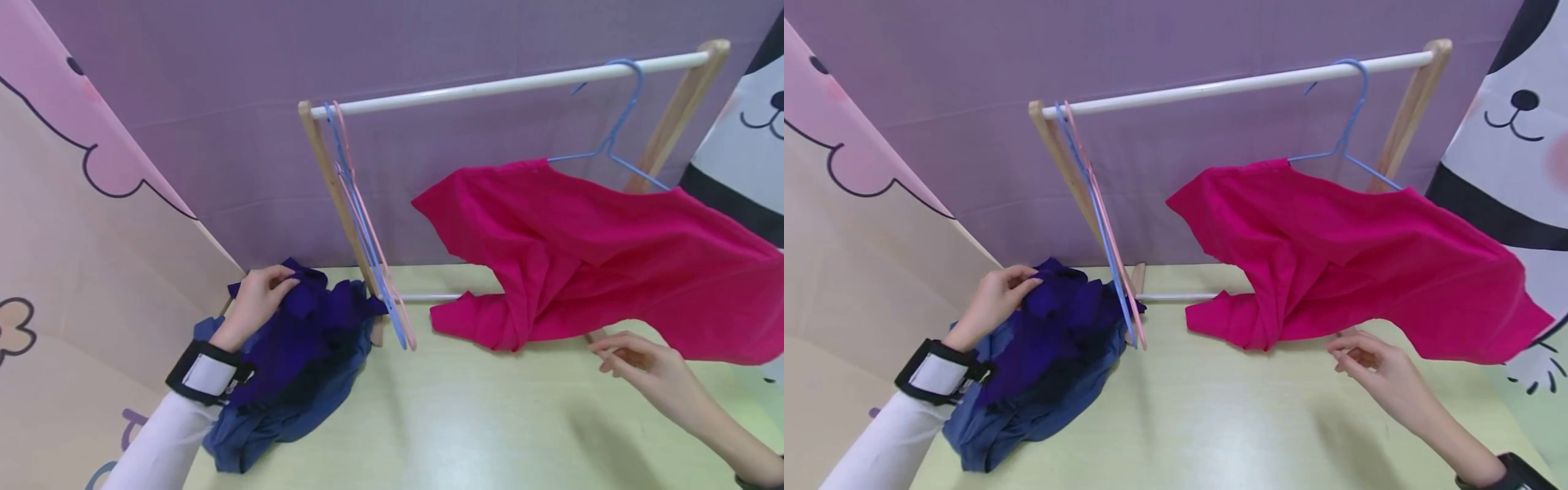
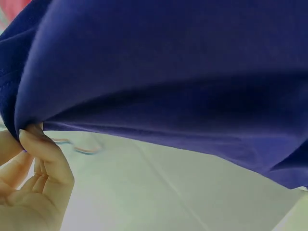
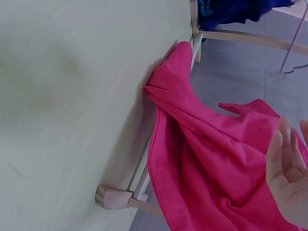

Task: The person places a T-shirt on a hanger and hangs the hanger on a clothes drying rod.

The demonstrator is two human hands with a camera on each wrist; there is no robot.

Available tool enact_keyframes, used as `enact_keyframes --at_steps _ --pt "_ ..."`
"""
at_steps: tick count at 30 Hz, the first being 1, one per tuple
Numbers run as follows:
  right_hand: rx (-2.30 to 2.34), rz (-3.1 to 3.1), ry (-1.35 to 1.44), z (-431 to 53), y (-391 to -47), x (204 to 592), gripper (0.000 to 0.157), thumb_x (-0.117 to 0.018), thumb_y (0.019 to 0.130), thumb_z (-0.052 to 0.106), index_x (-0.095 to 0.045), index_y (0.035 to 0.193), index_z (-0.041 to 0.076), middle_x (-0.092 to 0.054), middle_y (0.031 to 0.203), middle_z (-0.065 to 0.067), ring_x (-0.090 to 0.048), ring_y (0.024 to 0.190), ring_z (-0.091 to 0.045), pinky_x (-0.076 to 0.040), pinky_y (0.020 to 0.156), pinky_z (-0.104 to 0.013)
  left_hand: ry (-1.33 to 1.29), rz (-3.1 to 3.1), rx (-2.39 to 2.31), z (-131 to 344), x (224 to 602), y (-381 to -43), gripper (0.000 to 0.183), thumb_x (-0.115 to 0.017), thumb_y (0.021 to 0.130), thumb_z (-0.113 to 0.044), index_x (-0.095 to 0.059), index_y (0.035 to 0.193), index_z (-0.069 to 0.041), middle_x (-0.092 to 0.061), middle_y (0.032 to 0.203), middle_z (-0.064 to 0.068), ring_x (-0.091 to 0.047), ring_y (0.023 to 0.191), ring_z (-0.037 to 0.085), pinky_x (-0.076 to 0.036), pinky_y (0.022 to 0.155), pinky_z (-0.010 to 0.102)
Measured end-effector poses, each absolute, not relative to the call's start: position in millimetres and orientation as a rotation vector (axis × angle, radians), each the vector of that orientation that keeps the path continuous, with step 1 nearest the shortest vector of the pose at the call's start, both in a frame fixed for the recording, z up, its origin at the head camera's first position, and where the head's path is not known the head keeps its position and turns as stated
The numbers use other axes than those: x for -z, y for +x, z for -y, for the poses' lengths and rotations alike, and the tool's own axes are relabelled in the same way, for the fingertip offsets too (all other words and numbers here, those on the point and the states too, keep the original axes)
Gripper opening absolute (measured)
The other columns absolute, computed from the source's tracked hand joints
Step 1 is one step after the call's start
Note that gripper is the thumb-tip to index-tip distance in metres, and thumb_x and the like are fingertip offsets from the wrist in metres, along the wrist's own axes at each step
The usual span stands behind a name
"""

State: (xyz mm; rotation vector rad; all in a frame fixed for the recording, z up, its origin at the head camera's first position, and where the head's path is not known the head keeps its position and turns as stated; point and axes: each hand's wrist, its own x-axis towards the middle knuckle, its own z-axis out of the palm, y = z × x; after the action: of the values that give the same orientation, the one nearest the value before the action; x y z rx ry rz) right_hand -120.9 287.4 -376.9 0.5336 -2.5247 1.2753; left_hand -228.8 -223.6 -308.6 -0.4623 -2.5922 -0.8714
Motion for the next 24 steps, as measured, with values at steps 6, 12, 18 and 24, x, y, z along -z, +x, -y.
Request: enact_keyframes --at_steps 6,12,18,24 --pt "-1.294 2.512 0.530 -287 -120 375 0.027 -0.057 0.080 -0.009 -0.061 0.101 0.008 -0.057 0.098 0.016 -0.058 0.069 -0.003 -0.045 0.061 -0.013 -0.494 2.607 0.927 207 287 -221 0.015 -0.058 0.086 -0.008 -0.062 0.095 0.003 -0.063 0.079 0.015 -0.050 0.049 0.011 -0.043 0.046 0.021" --pt "-1.304 2.498 0.544 -288 -121 374 0.026 -0.057 0.080 -0.010 -0.061 0.101 0.005 -0.057 0.097 0.015 -0.058 0.069 -0.003 -0.045 0.060 -0.013 -0.545 2.500 0.997 191 269 -217 0.012 -0.059 0.084 -0.005 -0.064 0.092 0.004 -0.063 0.074 0.014 -0.050 0.048 0.008 -0.043 0.047 0.018" --pt "-1.305 2.494 0.548 -287 -121 372 0.026 -0.057 0.080 -0.010 -0.061 0.101 0.005 -0.057 0.097 0.014 -0.058 0.069 -0.004 -0.045 0.060 -0.014 -0.614 2.393 1.036 170 243 -210 0.012 -0.059 0.084 -0.003 -0.064 0.092 0.004 -0.063 0.075 0.013 -0.052 0.057 0.003 -0.041 0.054 0.013" --pt "-1.324 2.474 0.571 -286 -121 371 0.027 -0.056 0.080 -0.011 -0.061 0.102 0.004 -0.057 0.098 0.012 -0.059 0.069 -0.005 -0.046 0.060 -0.015 -0.732 2.340 1.052 145 229 -195 0.011 -0.059 0.083 -0.002 -0.065 0.091 0.002 -0.062 0.077 0.009 -0.054 0.069 0.011 -0.043 0.064 0.016"
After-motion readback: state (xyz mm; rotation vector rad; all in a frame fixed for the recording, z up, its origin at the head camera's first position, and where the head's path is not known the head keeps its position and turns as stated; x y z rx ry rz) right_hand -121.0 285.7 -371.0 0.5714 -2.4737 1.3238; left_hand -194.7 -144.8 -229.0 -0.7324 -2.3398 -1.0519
